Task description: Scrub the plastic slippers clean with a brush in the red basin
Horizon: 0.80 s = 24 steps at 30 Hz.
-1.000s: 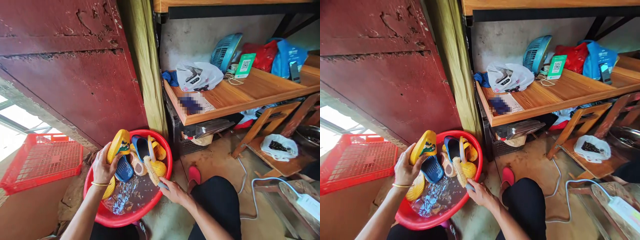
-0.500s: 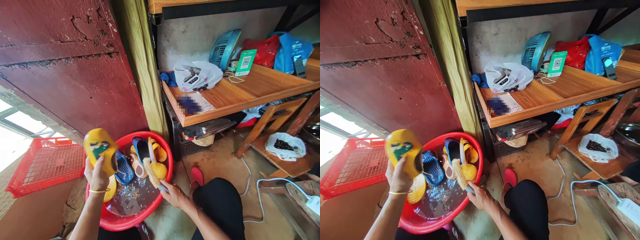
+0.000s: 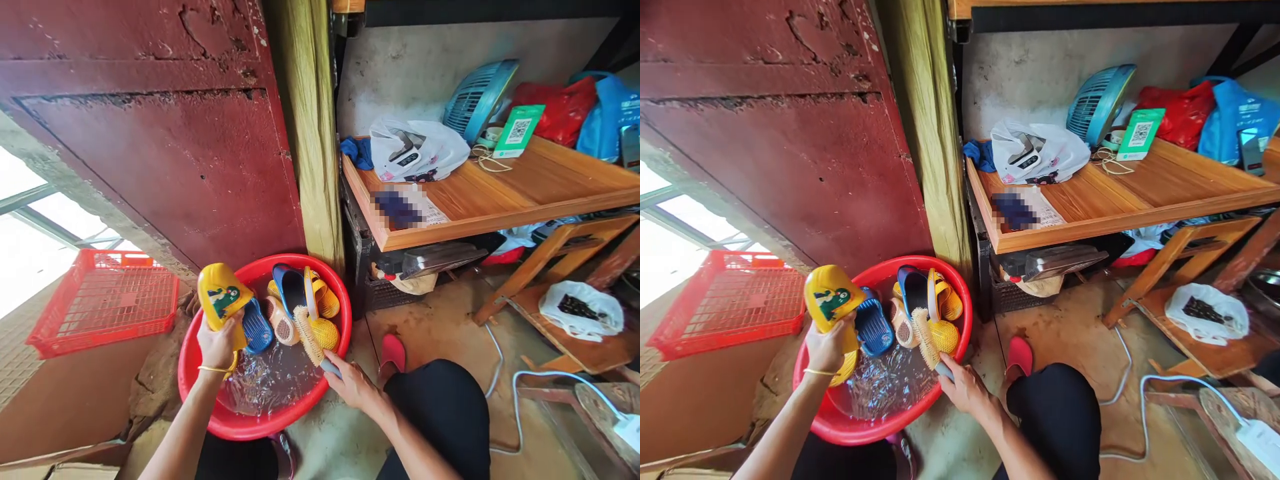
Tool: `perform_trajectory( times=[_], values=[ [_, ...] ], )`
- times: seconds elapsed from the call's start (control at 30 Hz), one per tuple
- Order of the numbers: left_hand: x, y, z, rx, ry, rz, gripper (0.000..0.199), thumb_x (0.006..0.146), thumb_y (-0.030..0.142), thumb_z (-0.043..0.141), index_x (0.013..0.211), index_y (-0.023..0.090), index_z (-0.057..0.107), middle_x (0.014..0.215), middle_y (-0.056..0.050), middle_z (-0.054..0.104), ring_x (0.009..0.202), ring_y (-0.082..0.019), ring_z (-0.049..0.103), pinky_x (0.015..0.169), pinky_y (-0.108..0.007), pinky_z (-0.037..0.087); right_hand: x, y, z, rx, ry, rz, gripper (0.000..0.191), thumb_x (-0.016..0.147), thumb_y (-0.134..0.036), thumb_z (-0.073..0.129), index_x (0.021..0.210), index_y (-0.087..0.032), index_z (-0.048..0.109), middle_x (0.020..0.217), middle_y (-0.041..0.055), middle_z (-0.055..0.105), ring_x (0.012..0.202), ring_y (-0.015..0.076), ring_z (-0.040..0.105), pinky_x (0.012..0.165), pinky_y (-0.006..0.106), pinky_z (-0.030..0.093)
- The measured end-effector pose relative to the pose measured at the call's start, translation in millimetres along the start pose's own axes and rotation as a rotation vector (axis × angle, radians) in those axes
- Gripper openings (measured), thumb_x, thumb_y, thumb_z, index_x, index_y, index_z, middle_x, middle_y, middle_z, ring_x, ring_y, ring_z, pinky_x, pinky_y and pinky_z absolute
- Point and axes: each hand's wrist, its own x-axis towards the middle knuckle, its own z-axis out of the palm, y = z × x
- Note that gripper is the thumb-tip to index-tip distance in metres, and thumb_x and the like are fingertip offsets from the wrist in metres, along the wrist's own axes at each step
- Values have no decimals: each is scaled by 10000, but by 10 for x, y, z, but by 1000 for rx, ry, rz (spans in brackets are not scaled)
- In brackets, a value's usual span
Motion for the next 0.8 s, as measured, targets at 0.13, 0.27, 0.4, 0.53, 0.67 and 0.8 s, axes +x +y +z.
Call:
perform_trajectory(
  times=[0.13, 0.27, 0.4, 0.53, 0.67, 0.8],
  values=[
    [83, -14, 82, -6, -50, 84, 579, 562, 421, 850, 1049, 170, 663, 943, -45, 724, 822, -215, 681, 804, -364, 582, 4, 6, 11, 14, -3, 9, 600, 930, -334, 508, 1520, -242, 450, 1276, 103, 708, 1100, 278, 702, 937, 354, 519],
    [153, -23, 207, -8, -72, 27, 609, 539, 409, 860, 1063, 162, 671, 970, -66, 742, 869, -243, 698, 803, -370, 591, 4, -7, 13, 23, -12, 24, 604, 926, -343, 510, 1519, -242, 453, 1220, 97, 735, 1056, 276, 718, 898, 342, 532],
    [244, -67, 313, -133, -232, -223, 536, 641, 451, 787, 1081, 169, 665, 970, -86, 750, 769, -238, 710, 684, -354, 595, 0, -14, 20, 15, 13, 40, 617, 923, -339, 505, 1525, -218, 445, 1215, 116, 735, 1045, 274, 721, 898, 333, 529],
    [364, -256, 439, -164, -378, -428, 484, 826, 546, 584, 1124, 169, 640, 994, -117, 751, 825, -242, 726, 708, -366, 601, 2, -16, 8, 31, 17, 45, 589, 927, -345, 498, 1503, -222, 481, 1227, 120, 729, 1012, 263, 729, 884, 321, 523],
    [405, -504, 650, -3, -369, -478, 480, 788, 561, 685, 999, 130, 665, 924, -149, 745, 812, -256, 726, 699, -370, 596, 19, -22, -20, 20, 9, 76, 571, 932, -387, 489, 1486, -248, 503, 1113, 81, 765, 945, 244, 737, 827, 303, 536],
    [413, -621, 662, 78, -250, -406, 677, 646, 472, 848, 1188, 144, 611, 1199, -183, 693, 1008, -324, 700, 811, -434, 583, 37, -4, -8, -32, -5, 141, 575, 948, -463, 460, 1488, -271, 499, 901, 37, 768, 745, 211, 730, 723, 285, 552]
  ],
)
